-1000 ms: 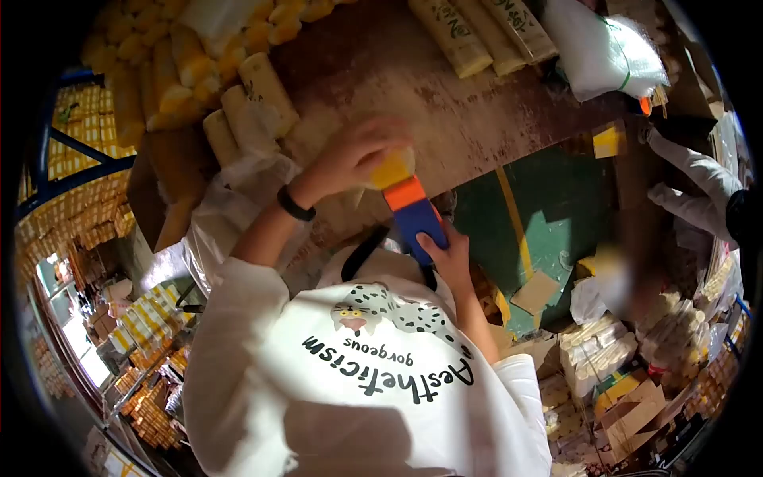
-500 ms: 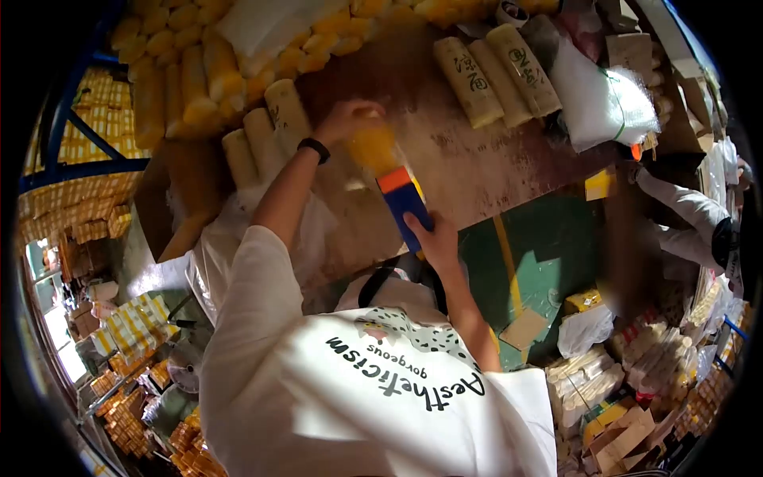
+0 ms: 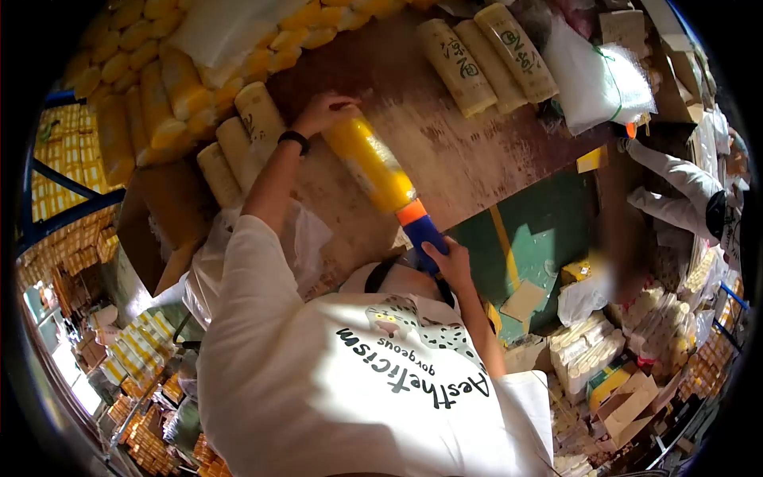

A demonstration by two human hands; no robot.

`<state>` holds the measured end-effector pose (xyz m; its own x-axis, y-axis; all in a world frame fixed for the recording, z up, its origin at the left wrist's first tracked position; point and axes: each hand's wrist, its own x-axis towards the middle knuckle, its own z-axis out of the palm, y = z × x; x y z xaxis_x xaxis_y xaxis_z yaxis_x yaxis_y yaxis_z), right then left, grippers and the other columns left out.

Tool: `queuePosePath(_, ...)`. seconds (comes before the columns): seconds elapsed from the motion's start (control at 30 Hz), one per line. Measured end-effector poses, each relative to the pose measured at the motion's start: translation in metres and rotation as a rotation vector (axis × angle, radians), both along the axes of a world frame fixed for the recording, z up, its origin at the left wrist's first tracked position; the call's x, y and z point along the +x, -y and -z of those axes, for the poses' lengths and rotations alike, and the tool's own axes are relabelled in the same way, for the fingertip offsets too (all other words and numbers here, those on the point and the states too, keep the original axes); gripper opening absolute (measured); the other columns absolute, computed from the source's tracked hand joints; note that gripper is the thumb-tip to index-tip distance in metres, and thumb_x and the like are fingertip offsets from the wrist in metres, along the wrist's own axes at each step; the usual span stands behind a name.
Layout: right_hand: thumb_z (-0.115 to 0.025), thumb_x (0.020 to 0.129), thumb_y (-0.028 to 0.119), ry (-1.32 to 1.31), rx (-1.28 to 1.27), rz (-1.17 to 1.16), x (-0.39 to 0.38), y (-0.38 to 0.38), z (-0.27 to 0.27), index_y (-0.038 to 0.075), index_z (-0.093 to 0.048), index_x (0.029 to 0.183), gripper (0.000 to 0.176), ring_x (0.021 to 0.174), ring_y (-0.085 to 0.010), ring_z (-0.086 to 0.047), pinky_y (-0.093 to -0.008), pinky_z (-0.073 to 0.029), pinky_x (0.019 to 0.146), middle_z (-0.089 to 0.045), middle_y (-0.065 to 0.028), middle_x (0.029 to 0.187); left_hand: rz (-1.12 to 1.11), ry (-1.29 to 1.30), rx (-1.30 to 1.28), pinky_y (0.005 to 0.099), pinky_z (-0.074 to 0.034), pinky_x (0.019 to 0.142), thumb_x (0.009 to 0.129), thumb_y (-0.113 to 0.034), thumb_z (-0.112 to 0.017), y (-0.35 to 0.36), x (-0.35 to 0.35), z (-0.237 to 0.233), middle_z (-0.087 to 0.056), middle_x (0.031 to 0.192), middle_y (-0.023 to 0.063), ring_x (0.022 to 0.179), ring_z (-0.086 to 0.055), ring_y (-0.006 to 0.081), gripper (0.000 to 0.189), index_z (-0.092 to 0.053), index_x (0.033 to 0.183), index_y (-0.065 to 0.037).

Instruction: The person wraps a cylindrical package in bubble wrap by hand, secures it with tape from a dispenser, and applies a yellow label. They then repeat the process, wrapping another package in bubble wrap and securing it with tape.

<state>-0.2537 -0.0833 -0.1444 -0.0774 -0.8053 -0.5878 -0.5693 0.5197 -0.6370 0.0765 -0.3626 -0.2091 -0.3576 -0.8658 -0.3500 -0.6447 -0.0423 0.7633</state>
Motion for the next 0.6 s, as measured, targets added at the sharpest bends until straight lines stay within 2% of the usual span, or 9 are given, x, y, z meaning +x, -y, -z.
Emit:
queuePosePath(0.07,-0.07,0.074,0.048,0.025,-0.025,0.022,0.007,0.001,0.005,-0.002,-0.066,0.085,0.051,0.062,-0.0241,-0.062,-0.0344,-0.047,0.06,-0.062,-0.015,0.065,0.111,0.27,-0.38,0.0419,-0.032,0.105,0.082,-0.032,-0.067,-0.003,-0.001,-0.005,-0.055,0.127,0.0072,0.119,-0.049,0.0254,0.042,-0.061,0.12,-0.015)
queuePosePath(0.13,-0.069,0.075,0.049,0.011,0.002,-0.009,0.011,0.003,0.002,-0.002,-0.066,0.085,0.052,0.063,-0.0265,-0.063,-0.0353,-0.047,0.061,-0.063,-0.0158,0.067,0.423,0.156,-0.676,0.0505,-0.023,0.11,0.077,-0.031,-0.07,-0.034,-0.025,-0.049,-0.049,0.132,0.0067,0.126,-0.041,0.0262,0.049,-0.059,0.122,-0.015)
queuePosePath(0.2,-0.069,0.075,0.049,0.0,0.016,-0.033,0.013,0.001,0.001,-0.002,-0.066,0.087,0.052,0.064,-0.028,-0.063,-0.0356,-0.048,0.062,-0.063,-0.0163,0.069,0.707,0.11,-0.306,0.0553,-0.015,0.111,0.072,-0.03,-0.073,-0.084,-0.049,-0.057,-0.047,0.132,0.0043,0.129,-0.036,0.024,0.064,-0.05,0.13,-0.017)
queuePosePath(0.23,-0.069,0.075,0.049,-0.003,0.016,-0.042,0.013,0.001,0.001,-0.001,-0.066,0.088,0.052,0.065,-0.0282,-0.063,-0.0354,-0.048,0.063,-0.064,-0.0164,0.069,0.856,0.225,-0.538,0.054,-0.016,0.112,0.07,-0.03,-0.073,-0.108,-0.062,-0.064,-0.048,0.13,0.004,0.129,-0.037,0.0235,0.069,-0.045,0.133,-0.018)
queuePosePath(0.3,-0.069,0.075,0.048,0.0,0.007,-0.048,0.013,-0.001,0.002,-0.001,-0.065,0.086,0.05,0.064,-0.0284,-0.064,-0.0362,-0.048,0.062,-0.063,-0.0171,0.068,0.967,0.364,-0.924,0.0516,-0.018,0.112,0.067,-0.031,-0.075,-0.127,-0.074,-0.048,-0.047,0.129,0.0038,0.128,-0.038,0.0229,0.079,-0.038,0.136,-0.02)
queuePosePath(0.37,-0.071,0.075,0.046,0.012,-0.014,-0.033,0.013,-0.003,0.003,-0.001,-0.064,0.081,0.048,0.062,-0.0282,-0.064,-0.038,-0.048,0.06,-0.063,-0.0183,0.066,0.899,0.401,-1.227,0.0497,-0.019,0.113,0.063,-0.033,-0.077,-0.132,-0.074,0.008,-0.046,0.131,0.0039,0.127,-0.039,0.0226,0.086,-0.034,0.137,-0.02)
queuePosePath(0.4,-0.071,0.075,0.046,0.024,-0.036,-0.016,0.011,-0.005,0.005,-0.001,-0.064,0.082,0.048,0.062,-0.0282,-0.064,-0.0381,-0.047,0.06,-0.063,-0.0181,0.066,0.97,0.377,-1.094,0.0467,-0.023,0.112,0.06,-0.034,-0.078,-0.128,-0.073,0.003,-0.045,0.131,0.0038,0.125,-0.041,0.0223,0.086,-0.037,0.134,-0.019)
queuePosePath(0.5,-0.071,0.075,0.047,0.013,-0.062,-0.005,0.002,-0.022,0.01,0.0,-0.064,0.082,0.048,0.062,-0.0283,-0.063,-0.0379,-0.047,0.06,-0.063,-0.0173,0.066,1.014,0.308,-0.844,0.0451,-0.025,0.112,0.058,-0.035,-0.079,-0.123,-0.078,-0.013,-0.046,0.129,0.0032,0.122,-0.043,0.0223,0.088,-0.037,0.133,-0.017)
queuePosePath(0.6,-0.07,0.075,0.049,-0.027,-0.085,-0.008,0.001,-0.022,0.021,0.001,-0.064,0.083,0.049,0.064,-0.029,-0.064,-0.0374,-0.046,0.06,-0.063,-0.0167,0.066,1.07,0.346,-0.814,0.0432,-0.027,0.11,0.057,-0.034,-0.08,-0.117,-0.084,-0.022,-0.047,0.127,0.0039,0.12,-0.043,0.0229,0.088,-0.038,0.132,-0.015)
